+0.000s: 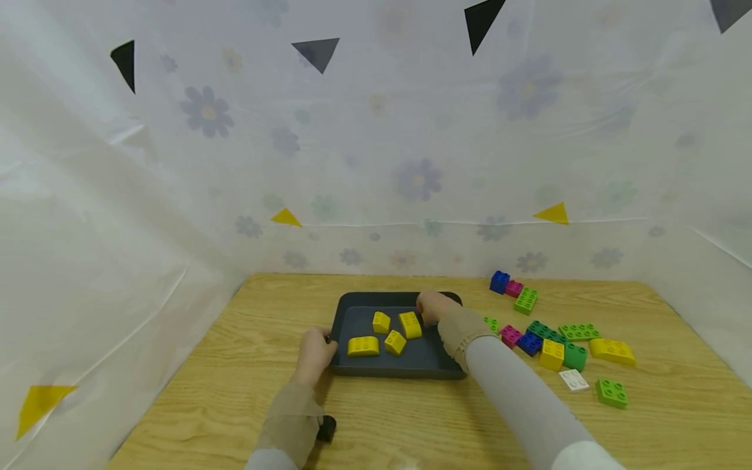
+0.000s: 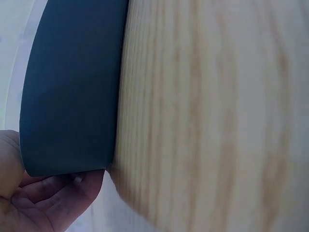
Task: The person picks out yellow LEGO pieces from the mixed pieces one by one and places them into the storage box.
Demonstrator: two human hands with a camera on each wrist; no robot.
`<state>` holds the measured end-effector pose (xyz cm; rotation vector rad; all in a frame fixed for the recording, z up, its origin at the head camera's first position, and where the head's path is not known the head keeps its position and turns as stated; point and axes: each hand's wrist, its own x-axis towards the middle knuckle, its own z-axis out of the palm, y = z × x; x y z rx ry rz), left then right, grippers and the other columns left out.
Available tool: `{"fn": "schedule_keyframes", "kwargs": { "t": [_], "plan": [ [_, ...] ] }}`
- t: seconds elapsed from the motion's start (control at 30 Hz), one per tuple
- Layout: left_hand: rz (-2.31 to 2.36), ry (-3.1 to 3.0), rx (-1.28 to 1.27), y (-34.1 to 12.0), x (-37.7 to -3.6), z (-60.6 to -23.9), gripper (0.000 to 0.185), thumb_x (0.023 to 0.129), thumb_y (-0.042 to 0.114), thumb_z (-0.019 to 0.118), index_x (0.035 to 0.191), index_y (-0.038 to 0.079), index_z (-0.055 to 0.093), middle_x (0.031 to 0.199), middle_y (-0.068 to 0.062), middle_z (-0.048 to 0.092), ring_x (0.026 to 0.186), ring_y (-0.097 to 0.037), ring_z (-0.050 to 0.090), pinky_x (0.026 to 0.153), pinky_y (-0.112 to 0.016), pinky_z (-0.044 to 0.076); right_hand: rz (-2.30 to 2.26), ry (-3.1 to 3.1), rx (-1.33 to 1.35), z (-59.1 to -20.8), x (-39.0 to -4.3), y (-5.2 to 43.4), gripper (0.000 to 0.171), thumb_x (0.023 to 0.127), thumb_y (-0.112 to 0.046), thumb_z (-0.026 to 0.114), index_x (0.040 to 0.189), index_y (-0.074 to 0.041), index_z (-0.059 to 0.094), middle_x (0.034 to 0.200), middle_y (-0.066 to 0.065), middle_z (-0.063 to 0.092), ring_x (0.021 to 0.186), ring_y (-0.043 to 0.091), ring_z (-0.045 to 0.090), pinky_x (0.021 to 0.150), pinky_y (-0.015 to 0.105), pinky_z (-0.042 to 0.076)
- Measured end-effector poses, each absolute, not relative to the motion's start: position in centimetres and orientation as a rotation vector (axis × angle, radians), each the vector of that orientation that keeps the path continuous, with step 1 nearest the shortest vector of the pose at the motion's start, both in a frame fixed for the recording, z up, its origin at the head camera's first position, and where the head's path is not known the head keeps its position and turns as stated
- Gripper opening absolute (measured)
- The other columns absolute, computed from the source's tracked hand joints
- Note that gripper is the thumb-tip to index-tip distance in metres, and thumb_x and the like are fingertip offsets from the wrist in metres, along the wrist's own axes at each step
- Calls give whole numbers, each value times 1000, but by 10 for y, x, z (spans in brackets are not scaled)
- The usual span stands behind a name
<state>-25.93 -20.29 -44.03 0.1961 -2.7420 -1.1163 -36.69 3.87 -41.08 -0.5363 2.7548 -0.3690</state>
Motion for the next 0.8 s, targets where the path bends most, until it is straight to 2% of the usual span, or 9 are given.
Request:
{"fn": "schedule_keyframes", "kwargs": {
  "t": [0.17, 0.37, 0.7, 0.8],
  "plan": [
    [-1113, -2753, 207, -202, -258, -439, 26, 78, -6, 57, 102, -12, 64, 94, -23, 64, 76, -24, 60, 61, -32, 52, -367, 2755, -559, -413, -369, 39, 21, 74, 1, 71, 92, -4, 64, 90, 10, 61, 78, 22, 55, 68, 34, 49],
    [-1115, -2741, 183, -203, -258, -440, 25, 76, -6, 57, 99, -12, 65, 90, -22, 65, 72, -21, 58, 59, -31, 51, -346, 2760, -536, -417, -371, 39, 24, 74, -1, 72, 96, -5, 64, 95, 10, 62, 80, 22, 56, 69, 34, 49],
    [-1133, -2746, 193, -203, -257, -439, 25, 77, -6, 56, 100, -11, 65, 88, -21, 65, 69, -20, 57, 57, -29, 49, -325, 2741, -533, -403, -361, 38, 37, 76, -8, 72, 111, -6, 60, 105, 9, 60, 87, 22, 55, 73, 34, 48],
    [-1136, -2747, 193, -203, -257, -438, 25, 78, -6, 56, 100, -12, 65, 89, -21, 65, 70, -20, 57, 57, -30, 50, -313, 2714, -523, -393, -358, 39, 44, 78, -13, 71, 119, -7, 56, 114, 11, 57, 86, 22, 56, 72, 36, 49]
  ]
}}
